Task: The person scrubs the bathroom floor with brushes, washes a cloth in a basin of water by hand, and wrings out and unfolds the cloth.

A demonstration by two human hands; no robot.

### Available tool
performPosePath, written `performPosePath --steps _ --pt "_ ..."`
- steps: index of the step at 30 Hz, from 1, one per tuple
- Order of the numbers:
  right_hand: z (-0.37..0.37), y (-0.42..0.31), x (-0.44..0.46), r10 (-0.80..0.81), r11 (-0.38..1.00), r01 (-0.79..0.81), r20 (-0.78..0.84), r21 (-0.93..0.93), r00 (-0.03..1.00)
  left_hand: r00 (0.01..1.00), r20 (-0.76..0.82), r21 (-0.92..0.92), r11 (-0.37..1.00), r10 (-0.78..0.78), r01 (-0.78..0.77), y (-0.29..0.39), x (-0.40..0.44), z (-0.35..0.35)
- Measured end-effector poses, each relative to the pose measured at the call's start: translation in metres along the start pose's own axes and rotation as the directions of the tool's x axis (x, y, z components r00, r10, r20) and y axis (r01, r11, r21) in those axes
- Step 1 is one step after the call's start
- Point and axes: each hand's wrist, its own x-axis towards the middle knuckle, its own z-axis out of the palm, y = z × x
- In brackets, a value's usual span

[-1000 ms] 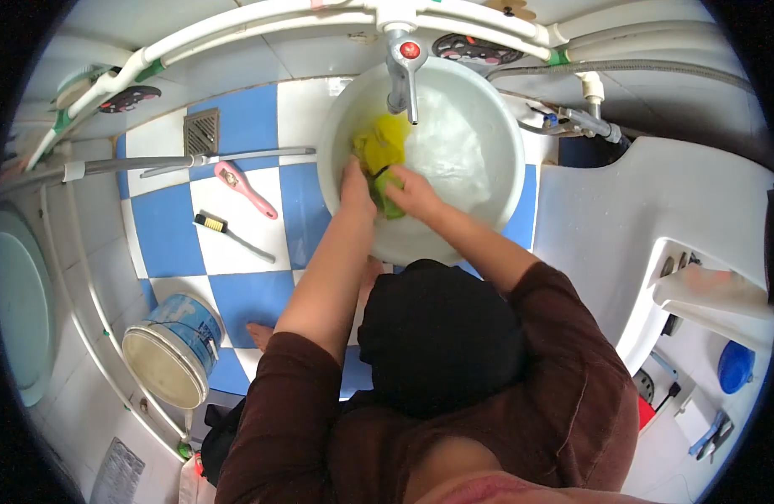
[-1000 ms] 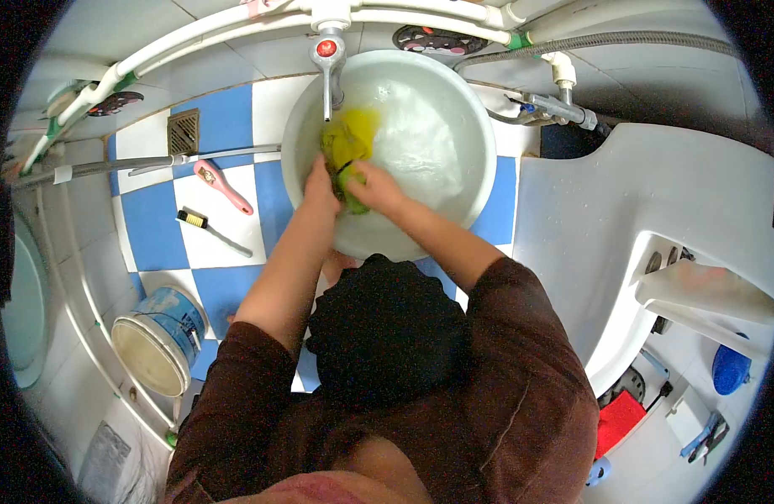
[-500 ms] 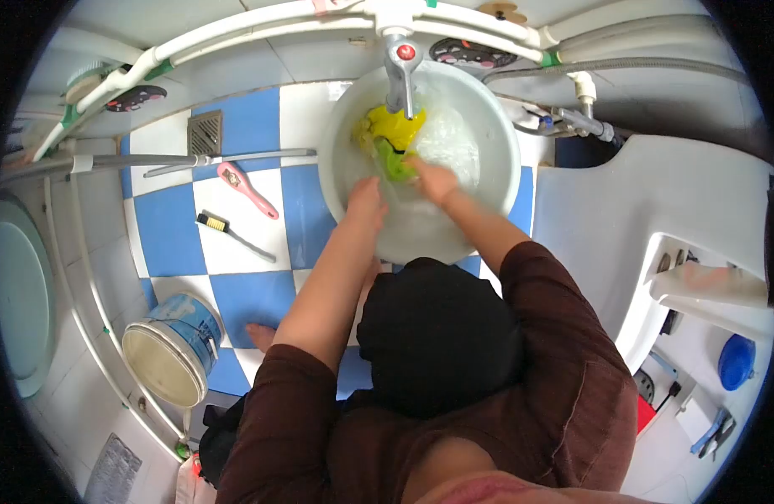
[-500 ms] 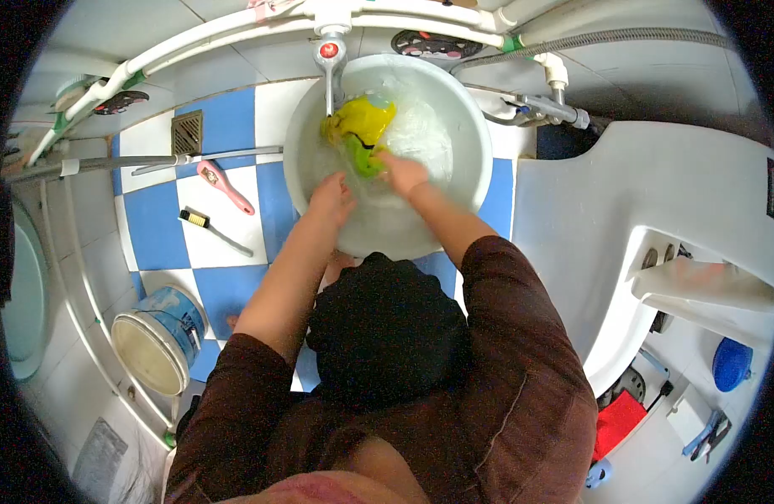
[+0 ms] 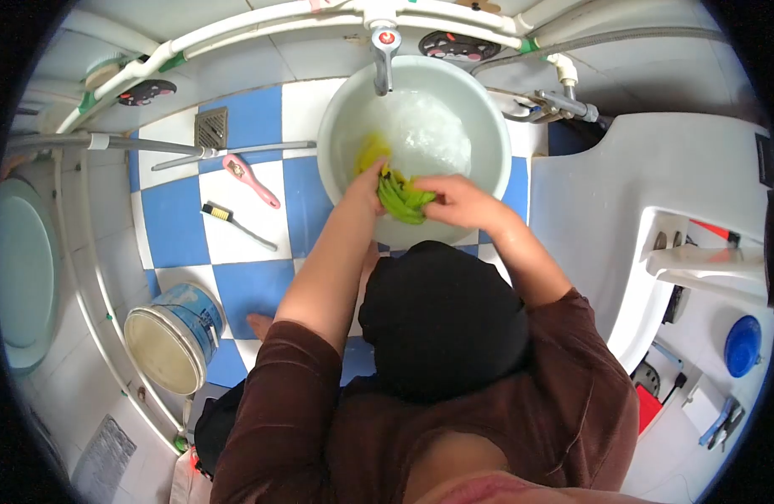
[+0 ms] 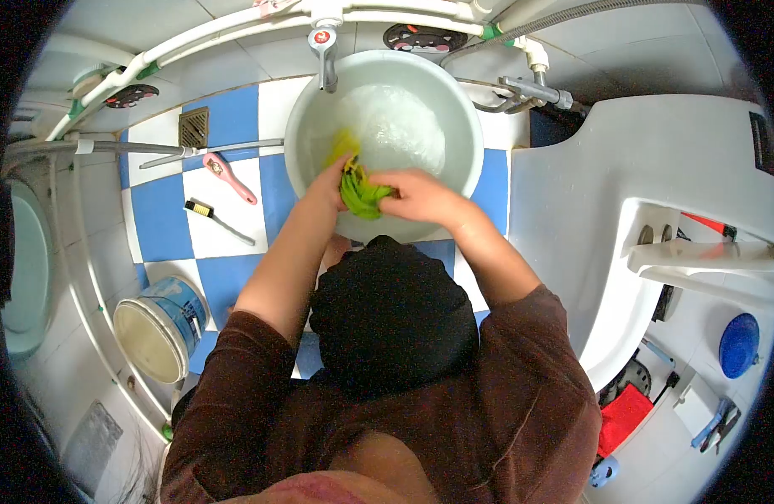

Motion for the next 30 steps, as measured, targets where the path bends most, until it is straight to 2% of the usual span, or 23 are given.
performPosePath --steps 3,6,9,11,12,13,14,15,16,18,19,21,22,23,24,25,26,27,28,29,30 --pt "-0.023 0.02 0.012 -0.105 0.938 0.179 -0.249 0.297 0.963 0.999 0.008 0.289 0.956 0.04 -0.04 -0.005 -0.038 0.023" --pt "-0.023 0.068 0.036 0.028 0.858 0.172 -0.38 0.483 0.924 0.957 0.284 0.352 0.935 -0.064 -0.042 -0.004 -0.085 0.046" --pt "0.014 0.116 0.061 0.304 0.775 0.172 -0.599 0.608 0.741 0.891 0.436 0.378 0.924 -0.122 -0.059 -0.01 -0.092 0.053" --pt "0.05 0.145 0.072 0.326 0.404 0.251 -0.394 0.88 0.859 0.872 0.48 0.241 0.97 -0.096 -0.026 -0.018 -0.094 0.055" --pt "0.064 0.149 0.074 0.297 0.178 0.243 -0.288 0.953 0.91 0.863 0.499 0.17 0.986 -0.084 -0.002 -0.024 -0.094 0.056" --pt "0.067 0.135 0.076 0.158 -0.019 0.313 -0.306 0.95 0.939 0.866 0.491 0.091 0.994 -0.096 0.059 -0.031 -0.102 0.061" --pt "0.068 0.118 0.078 0.016 -0.228 0.313 -0.318 0.922 0.948 0.867 0.486 0.012 0.993 -0.109 0.118 -0.036 -0.116 0.07" --pt "0.055 0.079 0.079 0.025 -0.288 0.272 -0.277 0.918 0.961 0.868 0.481 -0.069 0.982 -0.121 0.175 -0.038 -0.123 0.075" --pt "0.049 0.058 0.08 0.031 -0.347 0.227 -0.231 0.91 0.972 0.866 0.495 -0.116 0.982 -0.07 0.146 -0.039 -0.117 0.07" --pt "0.032 0.069 0.092 -0.042 -0.434 0.166 -0.203 0.885 0.978 0.858 0.512 -0.209 0.974 0.035 0.086 -0.038 -0.092 0.05" --pt "0.022 0.073 0.098 -0.079 -0.474 0.135 -0.195 0.87 0.978 0.777 0.629 -0.148 0.977 -0.025 0.151 -0.035 -0.076 0.035" --pt "0.009 0.071 0.105 0.134 -0.007 0.187 -0.184 0.982 0.974 0.559 0.816 -0.001 0.968 -0.145 0.251 -0.025 -0.049 0.012" --pt "0.005 0.067 0.108 0.232 0.235 0.157 -0.213 0.959 0.949 0.739 0.659 0.224 0.975 -0.142 -0.012 -0.021 -0.055 0.018" --pt "0.005 0.059 0.11 0.264 0.462 0.157 -0.304 0.873 0.915 0.866 0.499 0.453 0.857 -0.016 -0.245 -0.019 -0.067 0.025" --pt "0.008 0.05 0.113 0.272 0.661 0.129 -0.397 0.739 0.877 0.944 0.312 0.711 0.632 0.11 -0.309 -0.018 -0.079 0.032" --pt "0.011 0.043 0.117 0.253 0.822 0.081 -0.49 0.564 0.834 0.928 0.249 0.88 0.335 0.276 -0.336 -0.016 -0.083 0.038" --pt "0.016 0.037 0.119 0.232 0.902 0.03 -0.543 0.43 0.807 0.867 0.269 0.943 0.07 0.419 -0.326 -0.017 -0.083 0.041" --pt "0.02 0.03 0.121 0.199 0.958 -0.028 -0.592 0.286 0.781 0.813 0.303 0.947 -0.063 0.496 -0.315 -0.018 -0.084 0.041" --pt "0.02 0.025 0.121 0.154 0.987 -0.089 -0.637 0.134 0.756 0.788 0.315 0.941 -0.065 0.529 -0.333 -0.018 -0.087 0.041" --pt "0.015 0.021 0.122 0.184 0.978 -0.085 -0.587 0.191 0.788 0.765 0.329 0.931 -0.052 0.554 -0.362 -0.018 -0.09 0.04" --pt "0.01 0.017 0.122 0.21 0.964 -0.083 -0.536 0.251 0.818 0.763 0.328 0.914 0.018 0.558 -0.406 -0.015 -0.095 0.04"
